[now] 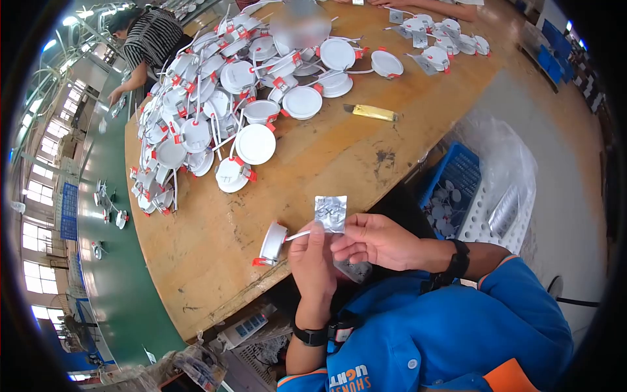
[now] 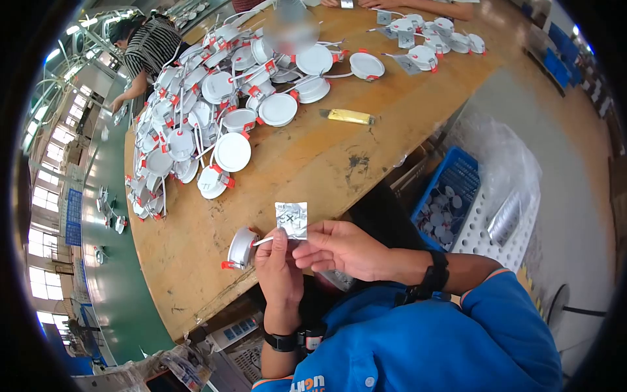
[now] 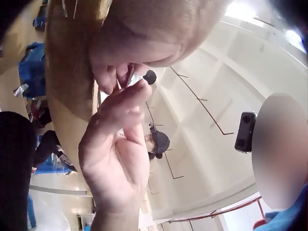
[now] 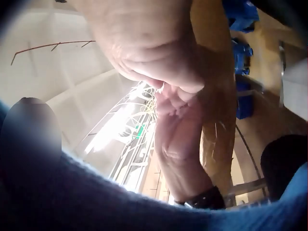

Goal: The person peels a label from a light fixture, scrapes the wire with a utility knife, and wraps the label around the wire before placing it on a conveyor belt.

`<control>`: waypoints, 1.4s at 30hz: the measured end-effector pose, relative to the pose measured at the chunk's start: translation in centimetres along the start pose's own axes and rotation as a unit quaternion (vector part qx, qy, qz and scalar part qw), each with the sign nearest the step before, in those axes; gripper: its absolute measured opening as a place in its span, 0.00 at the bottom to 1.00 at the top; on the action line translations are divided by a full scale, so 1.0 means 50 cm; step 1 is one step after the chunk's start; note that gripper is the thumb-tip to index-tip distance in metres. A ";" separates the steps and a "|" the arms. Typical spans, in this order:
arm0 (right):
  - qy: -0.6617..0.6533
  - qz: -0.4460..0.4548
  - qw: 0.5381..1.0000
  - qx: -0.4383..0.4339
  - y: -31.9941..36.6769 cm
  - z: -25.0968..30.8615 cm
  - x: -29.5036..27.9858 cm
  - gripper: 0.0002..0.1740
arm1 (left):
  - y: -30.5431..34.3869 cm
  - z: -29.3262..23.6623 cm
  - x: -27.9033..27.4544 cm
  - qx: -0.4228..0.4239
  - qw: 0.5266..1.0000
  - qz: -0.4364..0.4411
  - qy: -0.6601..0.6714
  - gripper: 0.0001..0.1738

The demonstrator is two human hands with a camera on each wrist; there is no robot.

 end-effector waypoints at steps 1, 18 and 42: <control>0.121 0.017 0.993 0.001 0.007 0.007 0.001 0.17 | -0.005 0.004 -0.012 -0.003 1.000 -0.016 -0.015 0.10; 0.752 -0.256 0.378 -0.476 -0.099 0.360 -0.073 0.16 | 0.045 -0.067 -0.091 -0.065 0.969 0.029 -0.235 0.11; 0.577 0.057 0.786 -0.213 0.027 0.118 0.027 0.26 | 0.039 -0.045 -0.062 -0.162 0.971 0.107 -0.140 0.23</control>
Point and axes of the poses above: each hand's wrist, its own y-axis away from the middle knuckle, its own x-axis out of the palm, z = x × y, the point moved 4 cm from there along -y, towards the middle knuckle, and after that the axes turned 13 degrees about -z, right-handed, at the moved point
